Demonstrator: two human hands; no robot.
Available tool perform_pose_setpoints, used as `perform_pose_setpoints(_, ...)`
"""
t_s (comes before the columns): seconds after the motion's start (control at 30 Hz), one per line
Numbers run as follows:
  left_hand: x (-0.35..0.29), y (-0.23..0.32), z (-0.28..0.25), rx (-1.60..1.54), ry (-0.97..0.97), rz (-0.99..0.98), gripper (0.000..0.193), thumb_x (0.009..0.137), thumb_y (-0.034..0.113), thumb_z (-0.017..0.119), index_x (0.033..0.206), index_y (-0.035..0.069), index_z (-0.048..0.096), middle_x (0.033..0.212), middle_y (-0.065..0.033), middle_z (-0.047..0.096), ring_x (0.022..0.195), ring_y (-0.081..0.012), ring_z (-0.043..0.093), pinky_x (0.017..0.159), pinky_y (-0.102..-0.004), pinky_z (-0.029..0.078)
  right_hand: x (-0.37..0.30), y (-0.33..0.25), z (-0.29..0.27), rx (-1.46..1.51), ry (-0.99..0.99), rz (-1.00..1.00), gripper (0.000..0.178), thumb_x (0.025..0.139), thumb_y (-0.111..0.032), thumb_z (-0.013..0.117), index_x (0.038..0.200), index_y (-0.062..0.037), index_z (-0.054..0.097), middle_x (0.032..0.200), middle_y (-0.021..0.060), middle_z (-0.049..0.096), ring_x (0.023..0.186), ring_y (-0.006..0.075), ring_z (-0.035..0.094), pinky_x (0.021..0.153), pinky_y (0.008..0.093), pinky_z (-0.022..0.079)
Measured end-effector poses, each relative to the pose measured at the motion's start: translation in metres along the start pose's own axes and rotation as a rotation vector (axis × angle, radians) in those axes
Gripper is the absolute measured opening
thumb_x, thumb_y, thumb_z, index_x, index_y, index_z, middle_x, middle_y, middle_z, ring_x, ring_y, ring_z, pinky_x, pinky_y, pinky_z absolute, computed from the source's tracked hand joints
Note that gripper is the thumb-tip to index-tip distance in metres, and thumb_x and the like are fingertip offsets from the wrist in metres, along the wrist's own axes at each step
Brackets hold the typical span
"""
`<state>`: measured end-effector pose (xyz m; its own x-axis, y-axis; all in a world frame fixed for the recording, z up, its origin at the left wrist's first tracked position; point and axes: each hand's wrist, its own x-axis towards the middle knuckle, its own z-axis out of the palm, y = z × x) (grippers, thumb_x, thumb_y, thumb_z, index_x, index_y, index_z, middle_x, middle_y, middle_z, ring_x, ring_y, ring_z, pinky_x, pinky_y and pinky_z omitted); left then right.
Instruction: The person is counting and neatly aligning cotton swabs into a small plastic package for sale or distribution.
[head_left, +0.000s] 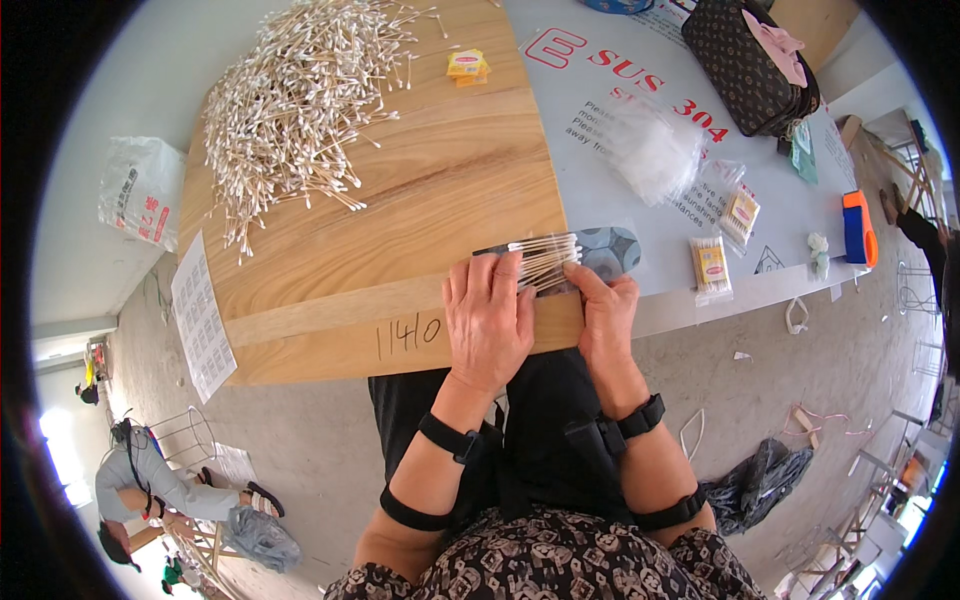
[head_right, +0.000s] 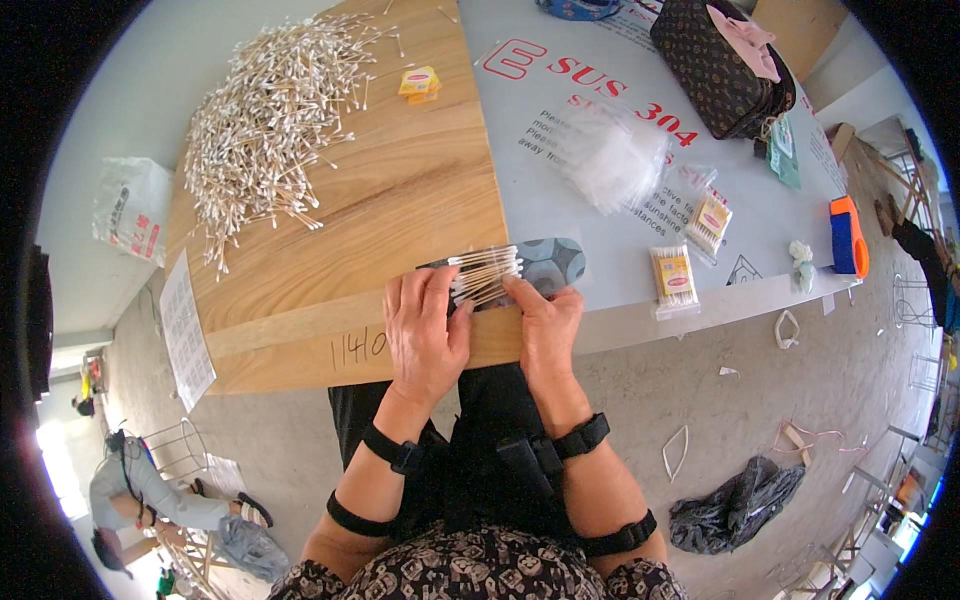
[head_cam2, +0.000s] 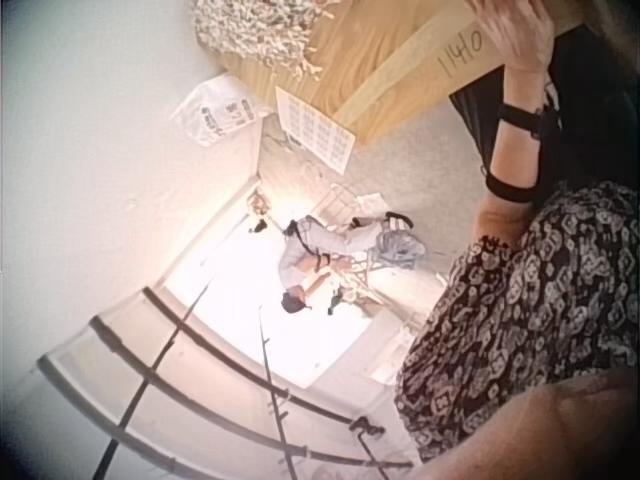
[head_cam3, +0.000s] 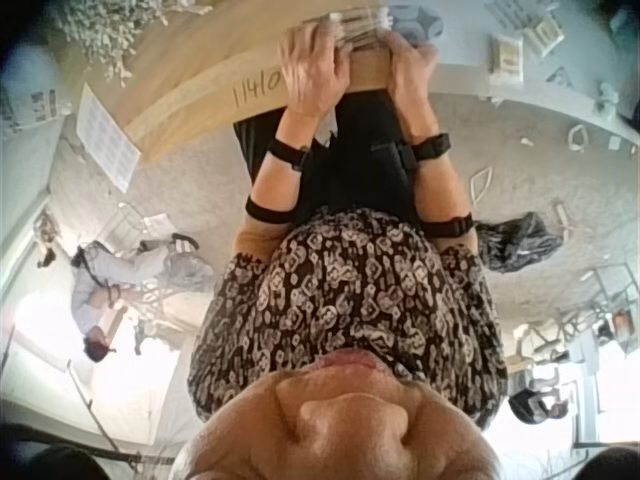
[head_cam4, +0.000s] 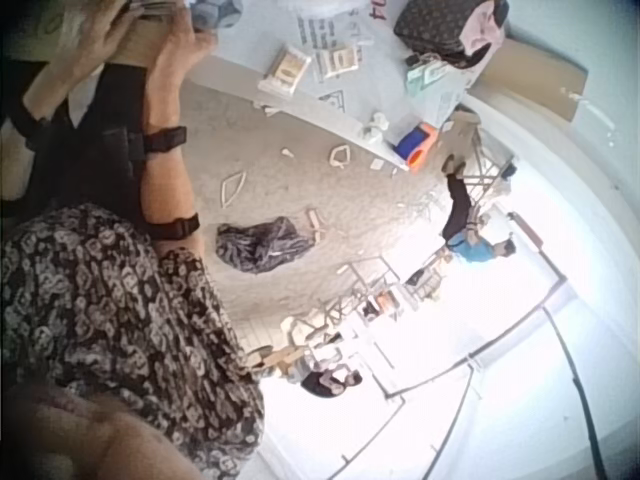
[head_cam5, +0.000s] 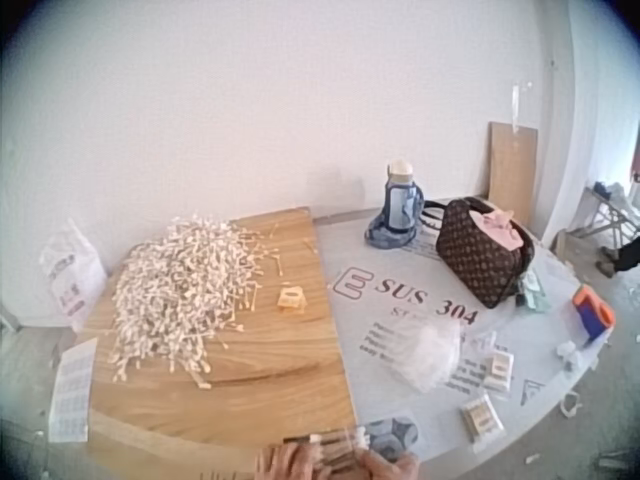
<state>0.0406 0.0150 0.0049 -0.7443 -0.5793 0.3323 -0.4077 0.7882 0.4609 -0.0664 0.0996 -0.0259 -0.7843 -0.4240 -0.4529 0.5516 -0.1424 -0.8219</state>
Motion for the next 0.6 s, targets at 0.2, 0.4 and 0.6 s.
perform_pose_setpoints(0.2,-0.003,0.017,0.000,0.128,-0.210,0.050,0.068,0.087,0.032,0.063,0.143,0.000,0.039,0.152,-0.0161,0.031,0.143,-0.0346,0.024,0.113,-0.0526,0.020,0.000,0.001,0.000,0.109,-0.030,-0.012,0.013,0.081,-0.001,0.067,0.093,0.0027,0.068,0.087,0.0043,0.068,0.074,0.0093,0.060,0.066,0.0245,0.048)
perform_pose_setpoints(0.4,-0.010,0.019,-0.002,0.059,-0.128,0.054,0.056,0.087,0.023,0.063,0.135,0.000,0.048,0.135,-0.0142,0.048,0.126,-0.0335,0.043,0.103,-0.0492,0.032,-0.003,0.002,-0.003,0.097,0.016,0.013,0.010,0.082,-0.002,0.066,0.091,0.0017,0.068,0.086,0.0028,0.068,0.071,0.0085,0.059,0.063,0.0229,0.046)
perform_pose_setpoints(0.6,0.015,0.008,-0.004,-0.007,0.032,0.019,0.019,0.075,0.002,0.069,0.093,0.004,0.064,0.093,-0.0083,0.055,0.090,-0.0302,0.052,0.081,-0.0429,0.043,-0.002,0.003,-0.004,0.121,0.023,0.010,0.008,0.082,-0.002,0.067,0.090,0.0008,0.068,0.084,0.0015,0.067,0.070,0.0074,0.057,0.063,0.0229,0.044)
